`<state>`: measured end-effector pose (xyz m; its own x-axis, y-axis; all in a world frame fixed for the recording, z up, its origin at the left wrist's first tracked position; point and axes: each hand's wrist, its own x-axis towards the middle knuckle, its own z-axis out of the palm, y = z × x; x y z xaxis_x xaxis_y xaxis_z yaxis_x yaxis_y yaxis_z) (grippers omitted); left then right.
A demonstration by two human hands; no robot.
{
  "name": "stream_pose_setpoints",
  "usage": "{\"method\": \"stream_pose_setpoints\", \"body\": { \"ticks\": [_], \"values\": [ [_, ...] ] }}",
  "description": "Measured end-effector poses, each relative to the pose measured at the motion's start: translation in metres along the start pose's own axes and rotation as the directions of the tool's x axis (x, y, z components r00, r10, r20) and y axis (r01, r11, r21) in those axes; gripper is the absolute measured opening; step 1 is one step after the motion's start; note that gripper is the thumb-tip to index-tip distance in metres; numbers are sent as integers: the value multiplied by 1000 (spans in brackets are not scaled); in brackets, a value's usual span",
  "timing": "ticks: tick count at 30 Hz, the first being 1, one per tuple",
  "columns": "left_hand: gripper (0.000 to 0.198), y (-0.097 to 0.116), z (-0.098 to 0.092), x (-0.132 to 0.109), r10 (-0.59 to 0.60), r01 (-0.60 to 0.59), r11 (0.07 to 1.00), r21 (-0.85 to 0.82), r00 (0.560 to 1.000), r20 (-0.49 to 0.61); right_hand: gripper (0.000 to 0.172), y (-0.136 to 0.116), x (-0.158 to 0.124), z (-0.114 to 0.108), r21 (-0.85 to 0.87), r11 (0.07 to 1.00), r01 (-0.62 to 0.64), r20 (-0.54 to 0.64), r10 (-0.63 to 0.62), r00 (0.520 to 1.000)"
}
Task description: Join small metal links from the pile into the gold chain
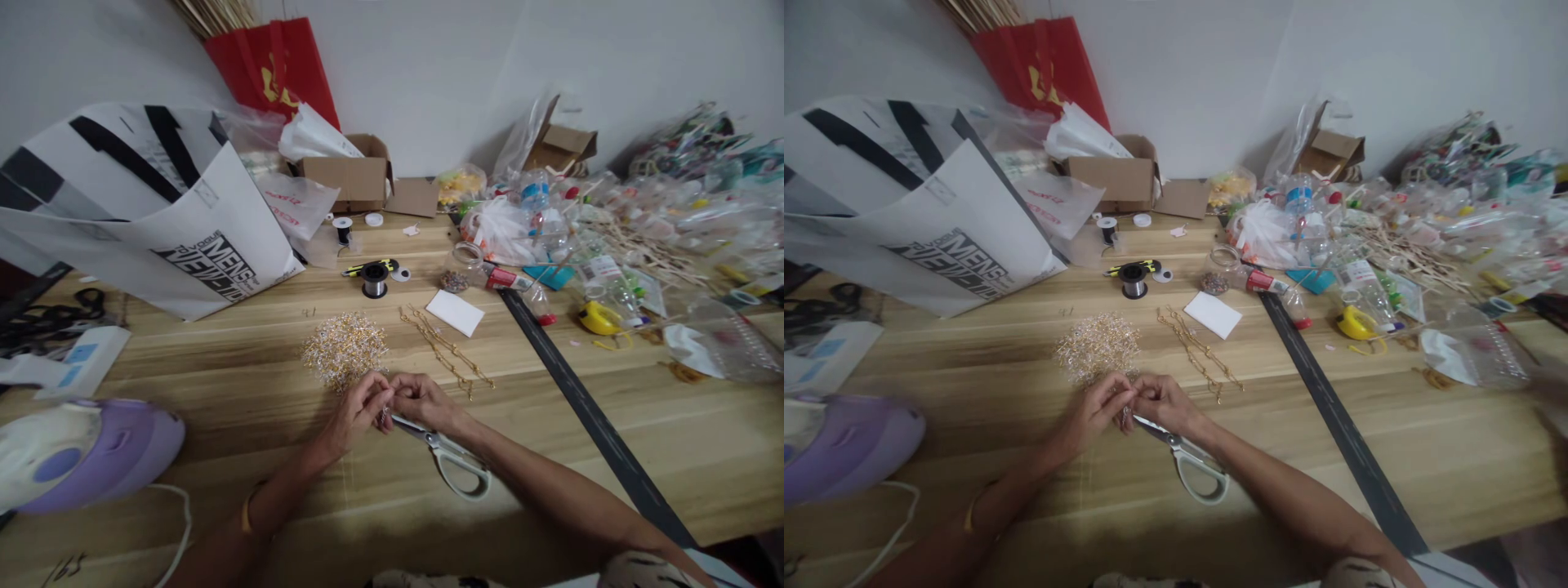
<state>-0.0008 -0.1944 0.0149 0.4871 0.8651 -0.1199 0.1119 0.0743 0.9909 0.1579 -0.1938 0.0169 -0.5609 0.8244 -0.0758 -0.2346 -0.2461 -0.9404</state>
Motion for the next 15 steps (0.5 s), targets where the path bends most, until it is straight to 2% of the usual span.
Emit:
{"method": "stream_pose_setpoints", "body": {
  "ticks": [4,7,11,15],
  "values": [
    [26,3,-4,2,-35,34,999,-24,998,-58,31,-8,-2,-3,-148,989,-9,-116,-9,993],
    [29,5,-8,5,-22,23,1000,18,998,-54,32,-11,-4,-6,-267,963,-30,-181,-19,983],
    [28,0,-11,8,4,-4,999,33,1000,-2,33,-7,-5,-9,-348,936,-51,-203,-23,979],
    [24,-8,-13,9,-10,10,1000,0,1000,4,32,-1,-5,-11,-374,927,-38,-200,-41,979]
  ]
}}
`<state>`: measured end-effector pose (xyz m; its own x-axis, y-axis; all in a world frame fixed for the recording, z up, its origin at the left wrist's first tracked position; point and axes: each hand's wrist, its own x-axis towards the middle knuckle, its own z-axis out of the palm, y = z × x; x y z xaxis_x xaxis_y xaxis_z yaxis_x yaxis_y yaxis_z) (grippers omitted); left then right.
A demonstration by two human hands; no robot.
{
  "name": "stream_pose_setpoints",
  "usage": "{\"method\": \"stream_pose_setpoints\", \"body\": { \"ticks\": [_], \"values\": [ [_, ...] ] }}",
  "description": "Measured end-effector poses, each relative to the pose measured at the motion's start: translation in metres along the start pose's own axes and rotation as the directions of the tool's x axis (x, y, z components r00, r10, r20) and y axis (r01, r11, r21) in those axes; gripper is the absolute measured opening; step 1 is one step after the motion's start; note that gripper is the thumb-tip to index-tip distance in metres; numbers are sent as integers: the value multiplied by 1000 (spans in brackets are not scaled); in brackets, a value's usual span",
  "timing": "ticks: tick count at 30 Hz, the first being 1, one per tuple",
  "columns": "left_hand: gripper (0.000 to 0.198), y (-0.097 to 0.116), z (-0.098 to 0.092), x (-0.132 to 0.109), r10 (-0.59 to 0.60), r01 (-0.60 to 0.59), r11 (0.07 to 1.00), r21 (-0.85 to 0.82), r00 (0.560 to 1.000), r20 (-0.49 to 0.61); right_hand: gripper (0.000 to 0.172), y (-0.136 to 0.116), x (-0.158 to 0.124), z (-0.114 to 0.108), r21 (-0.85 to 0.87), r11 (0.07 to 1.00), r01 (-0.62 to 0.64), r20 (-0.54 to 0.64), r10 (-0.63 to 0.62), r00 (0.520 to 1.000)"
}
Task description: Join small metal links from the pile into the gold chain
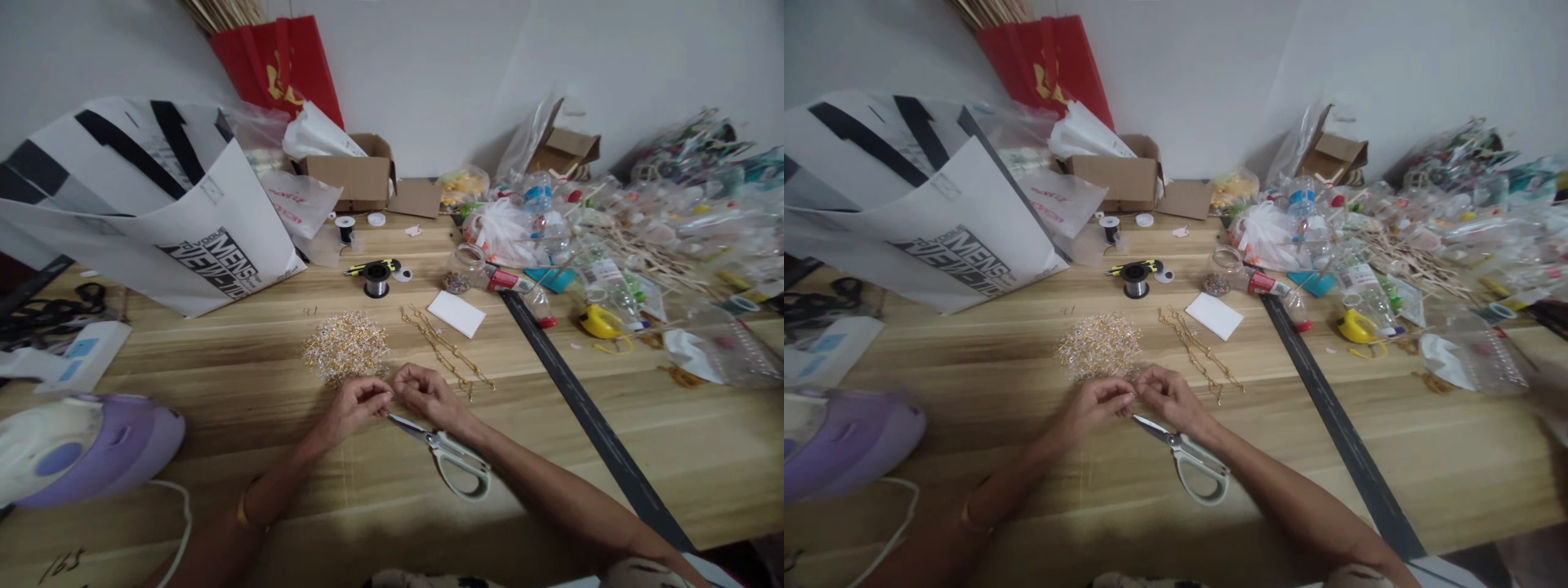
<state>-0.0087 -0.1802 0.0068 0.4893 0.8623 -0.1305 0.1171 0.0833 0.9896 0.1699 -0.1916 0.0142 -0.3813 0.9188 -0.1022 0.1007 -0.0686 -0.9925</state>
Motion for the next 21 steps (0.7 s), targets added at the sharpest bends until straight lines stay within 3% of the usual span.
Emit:
{"method": "stream_pose_setpoints", "body": {
  "ticks": [21],
  "values": [
    [21,7,2,-2,2,-3,1000,-24,1000,-30,30,-10,-4,1,-78,996,46,41,-43,998]
  ]
}}
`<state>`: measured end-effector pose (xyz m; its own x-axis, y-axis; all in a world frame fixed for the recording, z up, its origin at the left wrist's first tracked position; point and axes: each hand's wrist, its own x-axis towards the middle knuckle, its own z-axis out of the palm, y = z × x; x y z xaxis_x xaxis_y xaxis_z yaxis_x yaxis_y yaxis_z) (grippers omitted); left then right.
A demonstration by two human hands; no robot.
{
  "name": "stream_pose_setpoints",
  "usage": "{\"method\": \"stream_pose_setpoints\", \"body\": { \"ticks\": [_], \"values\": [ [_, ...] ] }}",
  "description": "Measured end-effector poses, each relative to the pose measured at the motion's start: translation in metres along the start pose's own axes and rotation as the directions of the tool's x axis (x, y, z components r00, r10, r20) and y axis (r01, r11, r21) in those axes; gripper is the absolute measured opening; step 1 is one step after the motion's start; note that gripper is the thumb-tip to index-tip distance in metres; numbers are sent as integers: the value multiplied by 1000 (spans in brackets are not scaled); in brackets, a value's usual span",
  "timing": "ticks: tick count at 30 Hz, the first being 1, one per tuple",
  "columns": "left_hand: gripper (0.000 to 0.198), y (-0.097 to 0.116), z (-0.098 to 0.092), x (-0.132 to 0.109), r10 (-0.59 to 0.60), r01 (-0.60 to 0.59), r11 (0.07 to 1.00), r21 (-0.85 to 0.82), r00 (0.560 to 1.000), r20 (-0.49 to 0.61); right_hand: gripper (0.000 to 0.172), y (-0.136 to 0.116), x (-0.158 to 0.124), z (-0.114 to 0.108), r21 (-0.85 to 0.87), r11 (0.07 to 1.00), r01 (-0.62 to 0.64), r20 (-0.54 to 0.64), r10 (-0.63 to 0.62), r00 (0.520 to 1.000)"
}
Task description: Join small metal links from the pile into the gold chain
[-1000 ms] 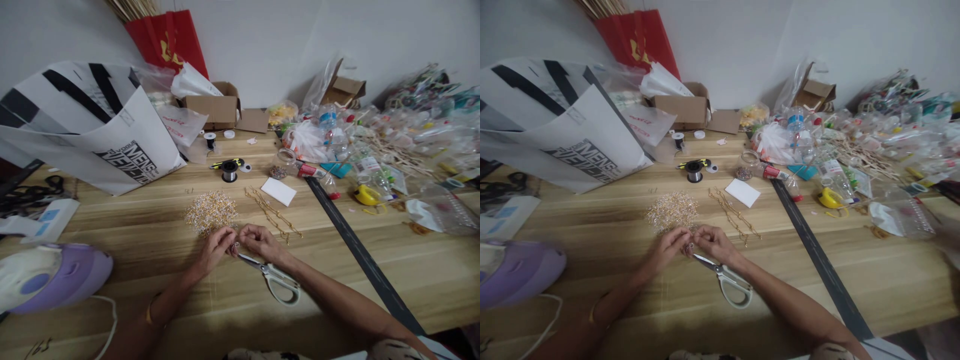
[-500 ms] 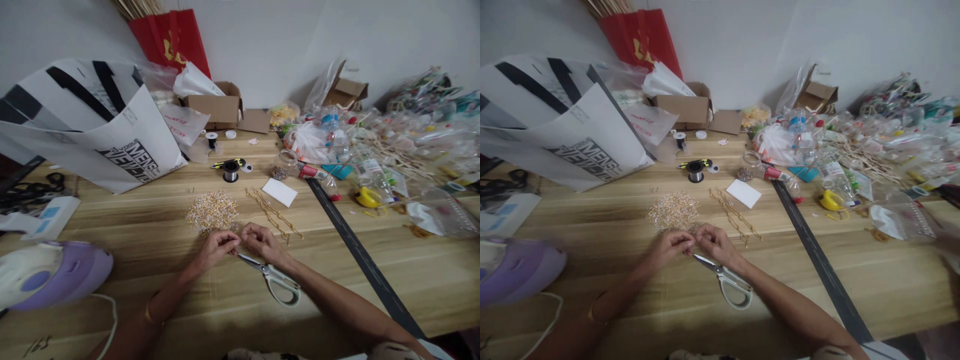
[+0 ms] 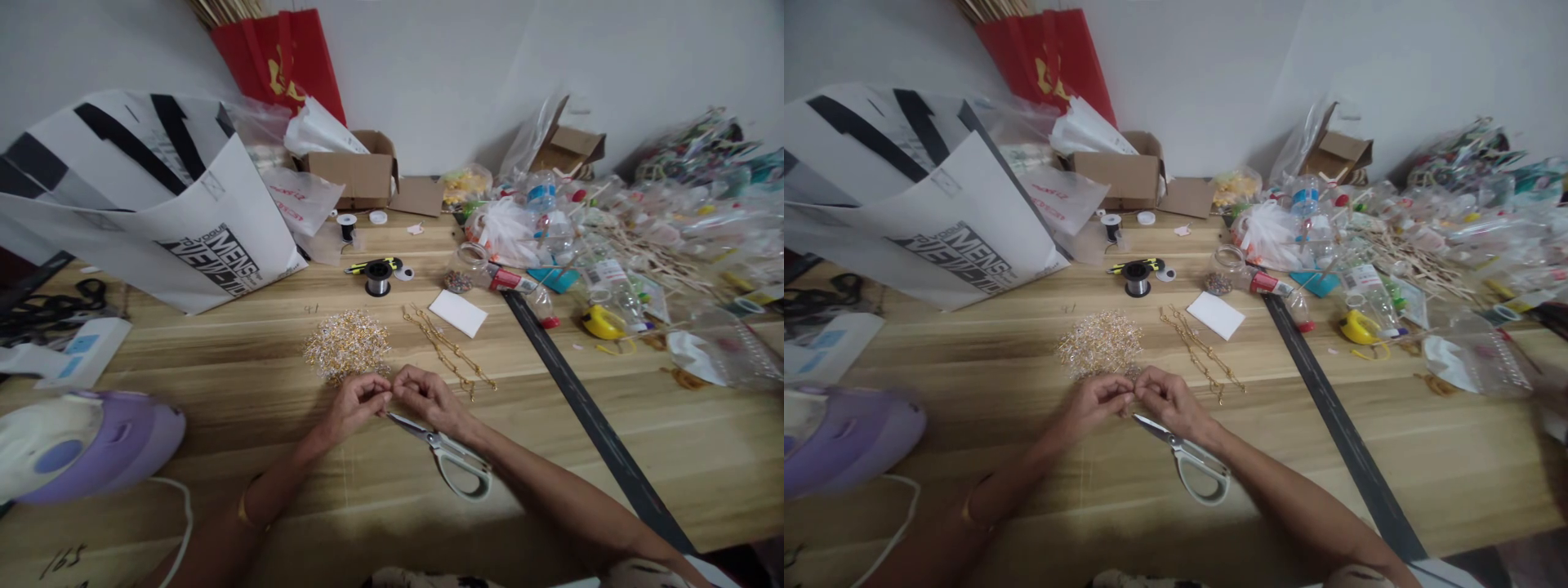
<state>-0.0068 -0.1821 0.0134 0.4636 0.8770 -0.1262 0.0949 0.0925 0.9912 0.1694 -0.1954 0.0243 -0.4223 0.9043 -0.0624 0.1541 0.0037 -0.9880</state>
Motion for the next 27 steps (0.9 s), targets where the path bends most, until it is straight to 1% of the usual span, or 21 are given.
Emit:
{"method": "stream_pose_setpoints", "body": {
  "ticks": [5,8,11,15,20,27],
  "values": [
    [20,-2,0,1,-15,15,1000,15,1000,7,29,3,1,1,-33,999,-8,-41,6,999],
    [16,-2,-1,2,-11,11,998,59,1000,4,27,5,1,2,-31,999,-9,-38,8,999],
    [13,-2,0,2,28,-25,990,136,999,-20,25,8,1,3,-29,1000,3,-19,-4,1000],
    [14,-2,1,3,86,-78,976,204,996,-27,26,10,0,3,-48,999,25,-26,-26,999],
    [14,-4,2,2,110,-98,965,242,993,-34,26,10,1,3,-68,997,40,-31,-43,999],
    [5,-2,4,0,152,-126,938,322,987,-58,22,11,0,2,-100,994,46,-14,-48,999]
  ]
}}
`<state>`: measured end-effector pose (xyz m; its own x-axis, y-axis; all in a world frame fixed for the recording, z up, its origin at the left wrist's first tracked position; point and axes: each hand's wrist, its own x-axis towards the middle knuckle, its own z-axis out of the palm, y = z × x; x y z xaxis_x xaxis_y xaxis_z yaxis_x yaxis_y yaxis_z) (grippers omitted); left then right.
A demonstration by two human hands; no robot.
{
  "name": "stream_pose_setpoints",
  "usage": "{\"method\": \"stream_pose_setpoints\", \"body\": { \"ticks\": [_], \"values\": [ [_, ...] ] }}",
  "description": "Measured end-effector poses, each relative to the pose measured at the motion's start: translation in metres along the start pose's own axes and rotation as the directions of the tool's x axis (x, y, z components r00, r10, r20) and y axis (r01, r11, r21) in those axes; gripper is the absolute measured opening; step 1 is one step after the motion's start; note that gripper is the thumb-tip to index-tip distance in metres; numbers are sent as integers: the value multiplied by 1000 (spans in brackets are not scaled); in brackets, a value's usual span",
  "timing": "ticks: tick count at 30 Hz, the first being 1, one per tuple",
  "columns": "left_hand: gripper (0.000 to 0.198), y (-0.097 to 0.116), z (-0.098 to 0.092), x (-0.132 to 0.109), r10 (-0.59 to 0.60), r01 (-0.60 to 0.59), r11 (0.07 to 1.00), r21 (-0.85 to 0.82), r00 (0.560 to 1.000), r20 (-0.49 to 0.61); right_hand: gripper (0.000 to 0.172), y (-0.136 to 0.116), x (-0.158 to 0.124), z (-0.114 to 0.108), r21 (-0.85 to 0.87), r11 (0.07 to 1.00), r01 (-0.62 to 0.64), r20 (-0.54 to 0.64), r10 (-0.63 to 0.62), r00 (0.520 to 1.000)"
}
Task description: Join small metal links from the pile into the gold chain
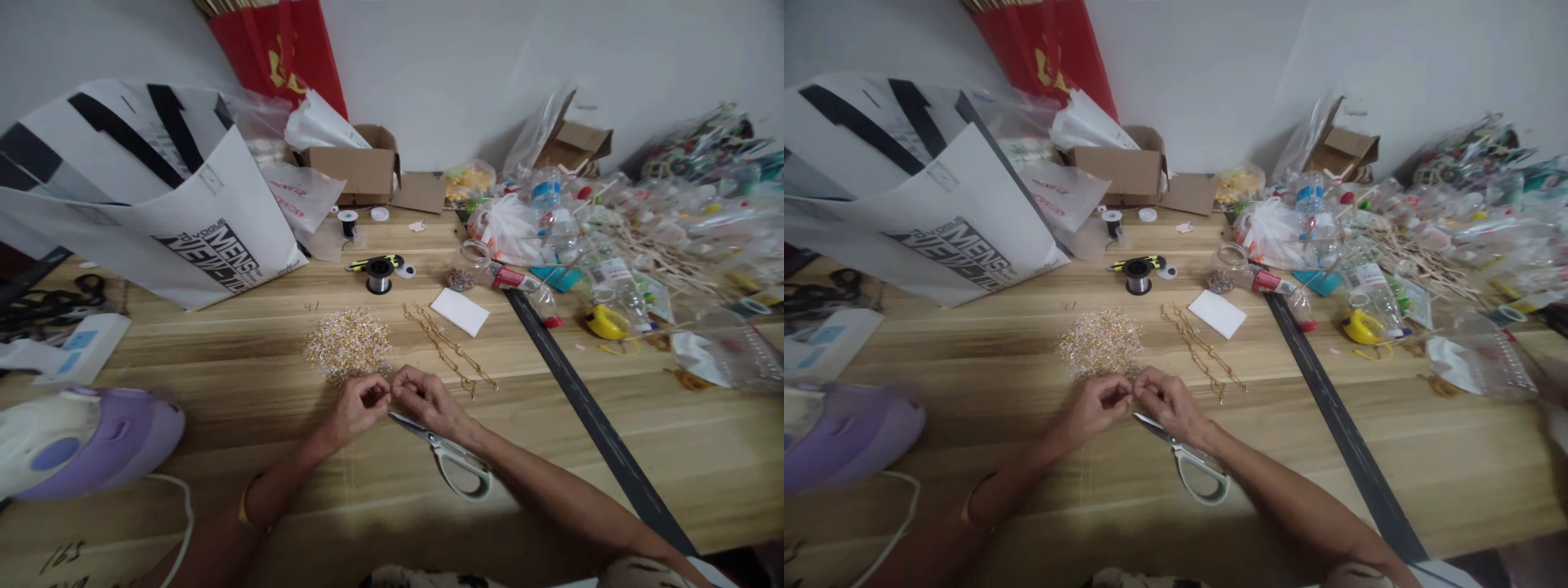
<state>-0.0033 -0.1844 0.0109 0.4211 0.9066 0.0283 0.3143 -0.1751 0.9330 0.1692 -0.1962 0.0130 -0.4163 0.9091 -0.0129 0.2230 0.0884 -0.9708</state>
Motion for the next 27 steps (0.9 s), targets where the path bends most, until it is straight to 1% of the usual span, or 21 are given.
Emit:
{"method": "stream_pose_setpoints", "body": {
  "ticks": [6,10,15,20,27],
  "values": [
    [6,-1,0,-1,12,-12,1000,24,1000,2,22,-1,-1,0,-24,1000,0,10,1,1000],
    [10,-4,-1,-1,33,-33,999,-2,999,-15,22,0,-1,1,-20,1000,-21,1,21,1000],
    [18,-1,-7,0,17,-17,1000,-13,1000,-22,21,0,-1,1,-104,994,-32,10,34,999],
    [17,1,-8,0,27,-27,1000,12,1000,-13,22,-2,-3,-1,-195,981,0,50,10,999],
    [14,-1,-6,-1,26,-26,1000,-5,1000,-11,22,-7,-3,-6,-239,968,71,98,-48,994]
  ]
}}
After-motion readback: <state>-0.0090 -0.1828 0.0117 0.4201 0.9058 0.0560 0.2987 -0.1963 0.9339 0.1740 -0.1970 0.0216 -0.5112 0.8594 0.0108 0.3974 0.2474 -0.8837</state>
